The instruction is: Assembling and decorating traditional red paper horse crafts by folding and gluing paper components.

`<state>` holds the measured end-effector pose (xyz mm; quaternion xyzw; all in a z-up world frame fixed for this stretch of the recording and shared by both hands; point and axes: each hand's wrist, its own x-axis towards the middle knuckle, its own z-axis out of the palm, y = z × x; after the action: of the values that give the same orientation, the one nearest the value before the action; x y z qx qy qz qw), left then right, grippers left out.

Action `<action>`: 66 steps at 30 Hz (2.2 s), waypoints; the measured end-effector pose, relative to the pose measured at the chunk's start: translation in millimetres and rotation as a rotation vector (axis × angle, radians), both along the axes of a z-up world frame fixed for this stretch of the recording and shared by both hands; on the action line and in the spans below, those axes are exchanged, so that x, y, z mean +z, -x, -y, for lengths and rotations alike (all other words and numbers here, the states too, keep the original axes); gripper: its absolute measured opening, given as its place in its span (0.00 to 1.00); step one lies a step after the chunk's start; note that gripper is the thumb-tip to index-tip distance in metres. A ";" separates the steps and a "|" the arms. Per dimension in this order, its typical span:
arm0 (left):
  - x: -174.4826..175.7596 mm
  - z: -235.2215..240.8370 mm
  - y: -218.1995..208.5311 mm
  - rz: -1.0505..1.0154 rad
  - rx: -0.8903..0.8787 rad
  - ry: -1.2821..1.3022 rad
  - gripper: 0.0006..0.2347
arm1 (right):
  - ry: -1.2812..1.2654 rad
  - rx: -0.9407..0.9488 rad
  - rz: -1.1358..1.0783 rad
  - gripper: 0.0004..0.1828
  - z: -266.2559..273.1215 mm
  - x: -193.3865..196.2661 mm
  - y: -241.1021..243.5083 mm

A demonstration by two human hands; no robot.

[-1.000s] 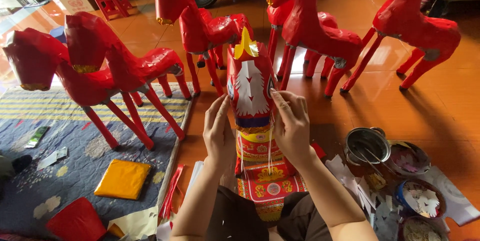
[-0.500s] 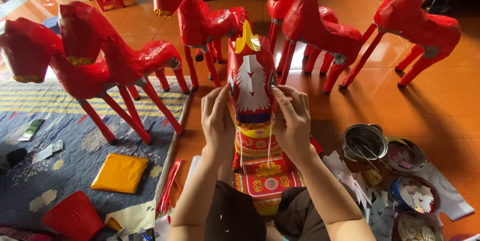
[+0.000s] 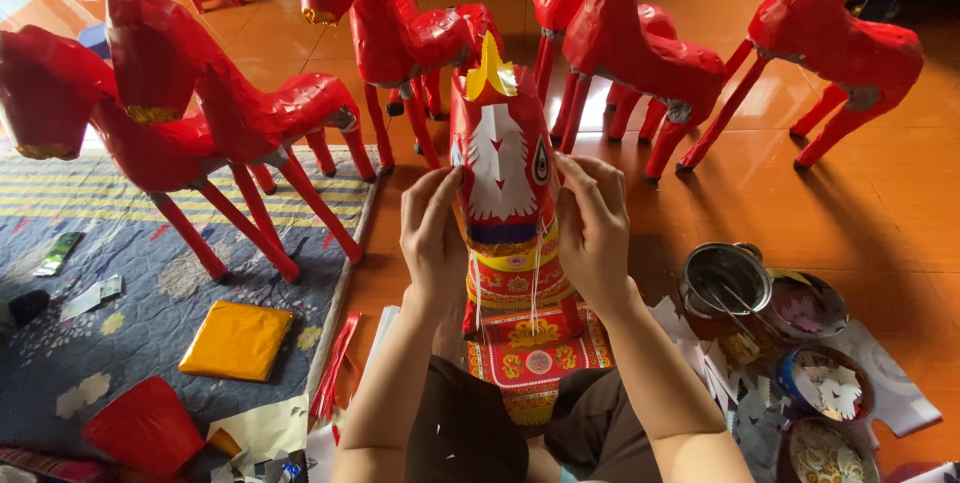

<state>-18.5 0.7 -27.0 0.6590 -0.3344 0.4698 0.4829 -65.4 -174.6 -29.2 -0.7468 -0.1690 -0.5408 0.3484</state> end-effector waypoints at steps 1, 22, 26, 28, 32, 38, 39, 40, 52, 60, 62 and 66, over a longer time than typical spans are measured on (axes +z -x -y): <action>-3.7 0.5 0.4 0.006 -0.011 -0.003 0.14 | 0.013 0.013 0.002 0.22 0.3 1.4 -2.4; -70.7 -52.6 13.4 -0.357 0.048 0.052 0.11 | -0.145 -0.166 -0.686 0.05 78.5 -180.2 39.5; -87.4 -51.3 12.8 -0.431 0.043 0.036 0.09 | -0.085 -0.210 -0.981 0.04 112.9 -254.7 65.9; -83.3 -46.2 15.3 -0.414 -0.088 0.062 0.13 | -0.188 -0.315 -1.270 0.18 116.7 -262.5 82.6; -56.5 -33.4 30.1 -0.317 -0.083 -0.032 0.13 | -0.330 -0.334 -1.395 0.19 124.6 -333.1 90.6; -61.7 -20.9 43.2 -0.171 0.012 -0.189 0.24 | -0.685 -0.336 -1.419 0.10 118.3 -356.6 92.0; -62.7 -21.1 43.6 -0.167 -0.001 -0.227 0.23 | -0.620 -0.361 -1.443 0.10 120.8 -361.8 89.7; -64.1 -21.2 44.9 -0.166 -0.012 -0.265 0.23 | -0.551 -0.386 -1.467 0.10 123.6 -367.1 88.5; -266.4 -59.2 13.2 -1.075 0.151 0.043 0.23 | -0.888 -0.288 -1.210 0.06 156.0 -428.5 76.3; -371.7 -87.1 24.9 -1.379 0.153 0.038 0.15 | -0.862 -0.248 -1.063 0.05 197.6 -479.0 64.0; -384.1 -89.5 18.9 -1.360 0.168 0.027 0.13 | -0.901 -0.227 -1.001 0.07 205.3 -480.7 68.2; -364.3 -87.8 10.3 -1.445 0.185 -0.046 0.14 | -1.072 -0.452 -0.927 0.06 207.8 -452.1 88.6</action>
<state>-28.8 88.5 -391.3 0.8403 0.1154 -0.0508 0.5273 -154.0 -382.4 -481.2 -0.6423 0.4404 -0.2369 0.5807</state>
